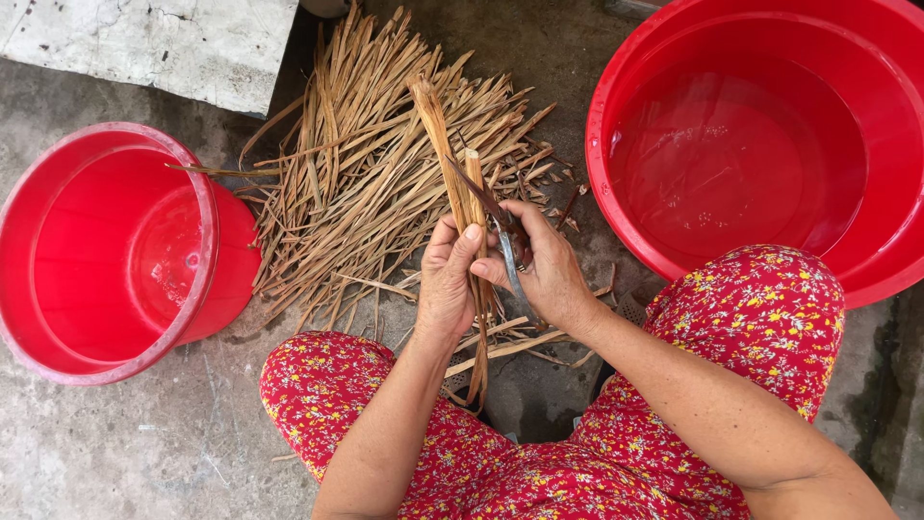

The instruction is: The person sits on a low stool on a concrete floor and trims dried palm leaf strips with scissors, cutting off hard ends and unwanted edges. They gather the trimmed strips, sort usable pieces from scraps, place the good strips into a red basin, and rinse their hands in a water-filled basin at the end.

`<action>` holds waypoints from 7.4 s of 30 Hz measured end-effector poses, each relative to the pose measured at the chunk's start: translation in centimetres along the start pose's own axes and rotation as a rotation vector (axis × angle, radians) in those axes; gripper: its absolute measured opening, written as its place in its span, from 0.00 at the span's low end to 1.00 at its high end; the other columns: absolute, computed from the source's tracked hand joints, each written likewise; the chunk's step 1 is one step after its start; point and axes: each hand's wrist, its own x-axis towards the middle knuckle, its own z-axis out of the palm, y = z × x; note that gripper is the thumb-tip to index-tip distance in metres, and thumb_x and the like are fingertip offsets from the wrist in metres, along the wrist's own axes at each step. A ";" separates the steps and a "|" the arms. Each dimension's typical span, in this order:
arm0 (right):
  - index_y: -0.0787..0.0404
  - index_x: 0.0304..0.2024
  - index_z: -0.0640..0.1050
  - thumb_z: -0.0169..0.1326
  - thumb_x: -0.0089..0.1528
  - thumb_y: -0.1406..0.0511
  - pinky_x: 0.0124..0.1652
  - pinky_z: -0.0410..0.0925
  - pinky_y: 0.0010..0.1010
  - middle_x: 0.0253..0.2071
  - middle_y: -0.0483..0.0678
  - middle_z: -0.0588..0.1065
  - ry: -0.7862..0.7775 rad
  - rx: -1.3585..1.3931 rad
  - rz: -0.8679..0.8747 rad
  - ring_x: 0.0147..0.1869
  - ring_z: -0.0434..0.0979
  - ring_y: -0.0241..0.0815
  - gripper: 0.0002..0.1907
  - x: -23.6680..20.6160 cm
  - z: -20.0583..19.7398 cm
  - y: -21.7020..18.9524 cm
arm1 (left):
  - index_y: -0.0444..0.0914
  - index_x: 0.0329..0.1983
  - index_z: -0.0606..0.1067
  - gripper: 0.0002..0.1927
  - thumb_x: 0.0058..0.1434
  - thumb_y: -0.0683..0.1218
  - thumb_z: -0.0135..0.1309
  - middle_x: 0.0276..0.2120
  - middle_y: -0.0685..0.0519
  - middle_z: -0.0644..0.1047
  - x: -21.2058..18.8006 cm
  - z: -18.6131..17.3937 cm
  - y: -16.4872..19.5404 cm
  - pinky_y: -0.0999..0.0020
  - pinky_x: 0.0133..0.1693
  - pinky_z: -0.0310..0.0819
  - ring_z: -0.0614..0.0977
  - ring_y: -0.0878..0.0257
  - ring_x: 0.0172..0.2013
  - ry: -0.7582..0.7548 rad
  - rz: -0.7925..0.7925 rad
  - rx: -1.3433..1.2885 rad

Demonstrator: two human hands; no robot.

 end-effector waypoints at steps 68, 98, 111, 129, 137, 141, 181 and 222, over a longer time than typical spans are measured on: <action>0.60 0.54 0.75 0.66 0.58 0.59 0.40 0.72 0.21 0.36 0.40 0.78 -0.115 0.255 0.136 0.40 0.77 0.28 0.25 0.2 1.2 3.1 | 0.32 0.53 0.77 0.18 0.75 0.51 0.49 0.30 0.54 0.78 0.2 -1.9 2.6 0.80 0.28 0.69 0.74 0.74 0.24 0.014 0.061 0.423; 0.62 0.58 0.72 0.62 0.64 0.63 0.46 0.70 0.20 0.41 0.41 0.74 0.035 0.437 0.079 0.45 0.74 0.28 0.22 2.1 -0.4 4.2 | 0.37 0.46 0.78 0.09 0.67 0.46 0.58 0.25 0.59 0.78 0.9 -3.7 2.5 0.82 0.22 0.65 0.73 0.75 0.21 -0.015 -0.057 0.727; 0.61 0.56 0.73 0.63 0.65 0.70 0.42 0.70 0.18 0.41 0.41 0.80 0.238 0.597 -0.008 0.43 0.77 0.27 0.19 3.3 -3.5 1.2 | 0.37 0.56 0.77 0.20 0.65 0.51 0.61 0.38 0.66 0.79 -0.6 -1.6 -0.2 0.79 0.43 0.72 0.77 0.78 0.39 -0.208 -0.077 0.825; 0.61 0.55 0.73 0.63 0.61 0.71 0.42 0.76 0.24 0.40 0.42 0.78 0.039 0.546 0.079 0.43 0.80 0.31 0.20 2.7 -1.7 2.4 | 0.37 0.47 0.79 0.10 0.64 0.42 0.61 0.32 0.53 0.84 0.3 -1.0 -0.8 0.81 0.22 0.63 0.70 0.75 0.20 0.014 -0.142 0.483; 0.60 0.62 0.69 0.69 0.56 0.56 0.43 0.72 0.28 0.46 0.43 0.76 0.032 0.068 0.028 0.43 0.75 0.32 0.37 1.7 -0.8 1.8 | 0.36 0.48 0.77 0.10 0.65 0.43 0.61 0.34 0.49 0.84 1.4 -2.4 0.8 0.80 0.24 0.65 0.72 0.73 0.21 0.102 0.035 0.311; 0.61 0.61 0.70 0.71 0.53 0.52 0.44 0.72 0.33 0.47 0.47 0.75 0.005 -0.175 -0.055 0.43 0.76 0.37 0.40 0.9 0.1 1.0 | 0.35 0.49 0.78 0.11 0.65 0.43 0.62 0.35 0.49 0.84 1.4 -2.4 1.1 0.81 0.23 0.64 0.71 0.74 0.21 0.126 0.048 0.318; 0.61 0.60 0.66 0.72 0.51 0.63 0.42 0.75 0.24 0.41 0.43 0.79 -0.153 0.312 0.078 0.44 0.80 0.32 0.40 0.3 3.5 4.1 | 0.32 0.61 0.74 0.17 0.73 0.46 0.55 0.53 0.49 0.80 1.2 -1.5 0.5 0.66 0.56 0.76 0.80 0.63 0.52 0.039 0.128 0.168; 0.54 0.55 0.76 0.71 0.52 0.60 0.44 0.71 0.29 0.40 0.39 0.80 -0.940 -0.192 0.060 0.44 0.81 0.33 0.30 0.1 0.7 3.2 | 0.37 0.54 0.75 0.13 0.74 0.50 0.50 0.25 0.57 0.71 4.1 -9.8 9.0 0.80 0.18 0.53 0.63 0.75 0.17 0.313 0.220 0.193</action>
